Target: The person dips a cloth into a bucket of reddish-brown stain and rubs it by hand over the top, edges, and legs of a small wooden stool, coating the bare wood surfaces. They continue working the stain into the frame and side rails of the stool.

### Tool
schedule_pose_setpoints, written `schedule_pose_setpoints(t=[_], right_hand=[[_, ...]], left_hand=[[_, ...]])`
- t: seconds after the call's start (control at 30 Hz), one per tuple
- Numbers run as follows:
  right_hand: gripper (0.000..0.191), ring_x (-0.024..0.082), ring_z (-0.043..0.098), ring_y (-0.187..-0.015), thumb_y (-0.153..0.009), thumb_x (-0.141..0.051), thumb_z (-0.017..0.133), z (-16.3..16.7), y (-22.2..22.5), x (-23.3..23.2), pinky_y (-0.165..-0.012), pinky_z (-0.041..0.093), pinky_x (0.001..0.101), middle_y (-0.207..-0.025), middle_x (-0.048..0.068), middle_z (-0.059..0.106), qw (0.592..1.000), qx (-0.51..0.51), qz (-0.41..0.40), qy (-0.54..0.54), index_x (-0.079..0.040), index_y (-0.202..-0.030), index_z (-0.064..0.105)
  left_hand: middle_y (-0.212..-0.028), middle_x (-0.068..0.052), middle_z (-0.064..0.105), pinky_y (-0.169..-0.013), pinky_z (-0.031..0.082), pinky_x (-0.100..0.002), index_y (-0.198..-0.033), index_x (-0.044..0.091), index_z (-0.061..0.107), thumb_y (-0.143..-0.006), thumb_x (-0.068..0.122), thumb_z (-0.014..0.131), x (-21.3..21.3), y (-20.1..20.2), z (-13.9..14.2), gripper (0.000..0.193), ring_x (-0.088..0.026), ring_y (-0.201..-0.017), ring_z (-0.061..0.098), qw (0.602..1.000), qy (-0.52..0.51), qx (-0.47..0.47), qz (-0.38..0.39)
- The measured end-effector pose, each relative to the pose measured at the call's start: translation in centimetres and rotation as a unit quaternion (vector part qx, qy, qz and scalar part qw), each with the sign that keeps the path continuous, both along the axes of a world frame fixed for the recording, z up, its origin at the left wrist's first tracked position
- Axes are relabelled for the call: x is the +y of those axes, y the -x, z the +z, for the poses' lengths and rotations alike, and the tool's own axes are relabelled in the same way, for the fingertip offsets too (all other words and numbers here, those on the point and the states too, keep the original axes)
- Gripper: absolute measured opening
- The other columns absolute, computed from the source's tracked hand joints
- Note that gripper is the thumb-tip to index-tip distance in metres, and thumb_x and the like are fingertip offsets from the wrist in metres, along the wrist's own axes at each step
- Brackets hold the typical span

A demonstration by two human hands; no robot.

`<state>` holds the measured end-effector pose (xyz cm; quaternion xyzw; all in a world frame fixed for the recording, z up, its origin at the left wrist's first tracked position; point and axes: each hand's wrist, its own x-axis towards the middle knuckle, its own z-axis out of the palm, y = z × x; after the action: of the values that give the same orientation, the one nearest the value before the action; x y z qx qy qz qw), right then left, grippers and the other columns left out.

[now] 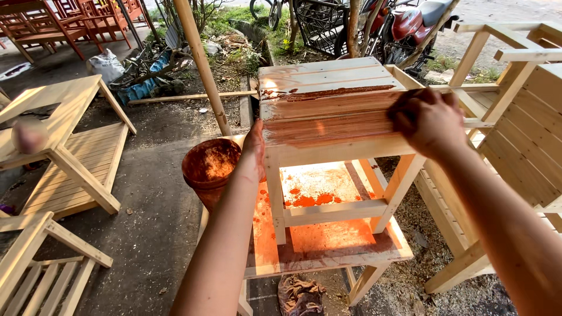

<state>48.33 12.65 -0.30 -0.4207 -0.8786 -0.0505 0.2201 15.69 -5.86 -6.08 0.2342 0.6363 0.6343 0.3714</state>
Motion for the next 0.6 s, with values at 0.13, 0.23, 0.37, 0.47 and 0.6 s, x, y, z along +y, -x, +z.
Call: schedule_pose_setpoints(t=[0.13, 0.23, 0.37, 0.47, 0.6], right_hand=[[0.048, 0.037, 0.047, -0.120, -0.106, -0.052, 0.049, 0.5, -1.9, 1.3, -0.105, 0.042, 0.0520, -0.126, 0.012, 0.062, 0.999, -0.001, -0.033, -0.011, -0.017, -0.126, 0.074], [0.047, 0.036, 0.052, -0.108, -0.105, -0.051, 0.049, 1.9, -0.5, 1.0, -0.107, 0.039, 0.0499, -0.114, 0.014, 0.065, 0.999, -0.019, -0.045, 0.019, -0.017, -0.116, 0.078], [0.035, 0.032, 0.059, -0.101, -0.102, -0.045, 0.056, 4.0, 4.1, -2.2, -0.116, 0.025, 0.0529, -0.110, 0.014, 0.065, 0.998, 0.034, 0.052, 0.004, -0.022, -0.112, 0.081], [0.032, 0.030, 0.060, -0.109, -0.104, -0.041, 0.059, 4.2, 9.2, -6.8, -0.111, 0.037, 0.0500, -0.112, 0.011, 0.067, 0.979, 0.122, 0.151, 0.060, -0.015, -0.112, 0.076], [0.030, 0.036, 0.051, -0.117, -0.098, -0.039, 0.059, 4.1, 14.7, -13.4, -0.105, 0.038, 0.0510, -0.120, 0.010, 0.064, 0.966, 0.101, 0.237, -0.008, -0.017, -0.110, 0.077]], left_hand=[[-0.172, 0.001, 0.000, -0.122, 0.001, -0.062, -0.163, 0.026, 0.010, -0.098, 0.060, 0.020, 0.2, 0.2, -0.9, 0.075, -0.025, -0.158, 0.001, 1.000, -0.010, -0.004, 0.011], [-0.173, 0.001, 0.003, -0.124, 0.000, -0.053, -0.163, 0.021, 0.013, -0.100, 0.056, 0.024, 0.5, 1.0, -1.7, 0.073, -0.021, -0.158, 0.000, 0.998, -0.054, 0.025, 0.013], [-0.174, -0.002, 0.008, -0.126, 0.002, -0.047, -0.163, 0.016, 0.016, -0.102, 0.054, 0.029, 0.7, 1.7, -1.8, 0.073, -0.020, -0.159, 0.004, 0.997, -0.075, 0.026, 0.024], [-0.173, 0.000, 0.008, -0.125, 0.003, -0.047, -0.163, 0.018, 0.017, -0.100, 0.055, 0.032, 0.3, 1.4, -1.6, 0.075, -0.019, -0.158, 0.002, 0.997, -0.064, -0.004, 0.034], [-0.173, -0.002, 0.007, -0.125, 0.005, -0.048, -0.163, 0.018, 0.017, -0.098, 0.056, 0.036, 0.2, 0.7, -0.8, 0.078, -0.021, -0.158, 0.000, 0.995, -0.087, -0.042, 0.039]])
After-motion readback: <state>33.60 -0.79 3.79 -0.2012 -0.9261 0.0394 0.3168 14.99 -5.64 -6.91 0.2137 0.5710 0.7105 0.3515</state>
